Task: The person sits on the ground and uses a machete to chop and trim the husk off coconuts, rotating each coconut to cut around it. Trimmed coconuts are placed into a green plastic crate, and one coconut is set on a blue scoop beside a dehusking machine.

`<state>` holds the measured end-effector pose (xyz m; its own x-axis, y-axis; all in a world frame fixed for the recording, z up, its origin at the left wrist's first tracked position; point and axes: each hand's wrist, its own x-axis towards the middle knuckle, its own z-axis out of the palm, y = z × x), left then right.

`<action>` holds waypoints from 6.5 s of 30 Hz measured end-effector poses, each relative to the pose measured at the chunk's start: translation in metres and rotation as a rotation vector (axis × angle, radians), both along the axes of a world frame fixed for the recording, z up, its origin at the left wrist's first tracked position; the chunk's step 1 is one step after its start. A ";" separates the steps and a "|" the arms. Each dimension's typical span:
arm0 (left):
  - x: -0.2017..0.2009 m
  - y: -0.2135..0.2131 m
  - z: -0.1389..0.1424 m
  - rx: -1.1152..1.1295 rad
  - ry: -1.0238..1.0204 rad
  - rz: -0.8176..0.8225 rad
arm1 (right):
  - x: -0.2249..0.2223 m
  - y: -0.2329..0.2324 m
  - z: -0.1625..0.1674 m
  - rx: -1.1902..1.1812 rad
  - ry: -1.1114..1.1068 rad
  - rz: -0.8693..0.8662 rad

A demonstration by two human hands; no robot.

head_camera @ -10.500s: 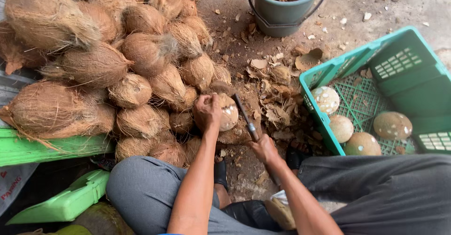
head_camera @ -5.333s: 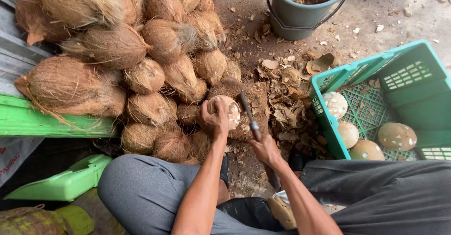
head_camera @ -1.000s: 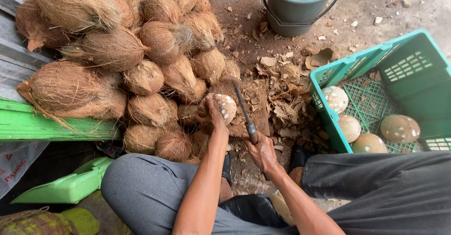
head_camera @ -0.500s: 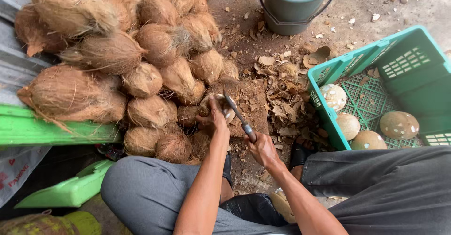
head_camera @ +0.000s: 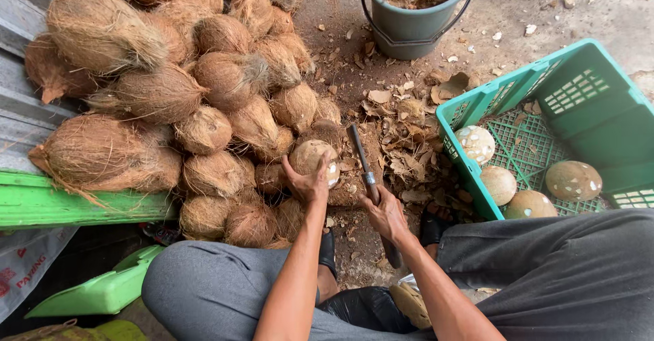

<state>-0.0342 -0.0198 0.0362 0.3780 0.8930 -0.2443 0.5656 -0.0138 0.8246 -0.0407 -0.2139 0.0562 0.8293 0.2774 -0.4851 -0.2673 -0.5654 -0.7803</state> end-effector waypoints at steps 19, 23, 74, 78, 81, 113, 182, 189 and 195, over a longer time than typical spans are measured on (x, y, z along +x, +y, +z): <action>0.025 0.037 -0.036 0.486 0.118 -0.006 | 0.003 0.005 0.056 0.023 -0.085 0.124; 0.040 0.034 -0.060 1.219 0.242 0.024 | 0.003 0.000 0.056 0.115 -0.092 0.064; 0.043 0.028 -0.007 0.421 0.228 -0.502 | 0.007 0.016 0.037 0.145 -0.416 -0.042; 0.046 0.025 0.007 0.104 0.070 -0.302 | 0.021 0.015 0.020 0.039 -0.065 -0.001; 0.049 0.022 0.017 0.100 0.009 -0.285 | 0.028 0.010 0.014 0.064 -0.237 -0.021; 0.038 0.038 -0.033 0.284 0.133 -0.330 | 0.015 0.015 -0.005 0.439 -0.205 -0.150; 0.003 0.043 -0.007 -0.123 0.053 0.028 | -0.008 0.022 0.019 0.126 0.079 0.088; -0.004 0.043 -0.023 -0.048 -0.090 -0.020 | -0.014 0.022 0.021 0.168 -0.169 0.020; 0.001 0.045 -0.024 0.069 0.040 -0.023 | -0.002 0.021 0.017 0.023 -0.009 0.160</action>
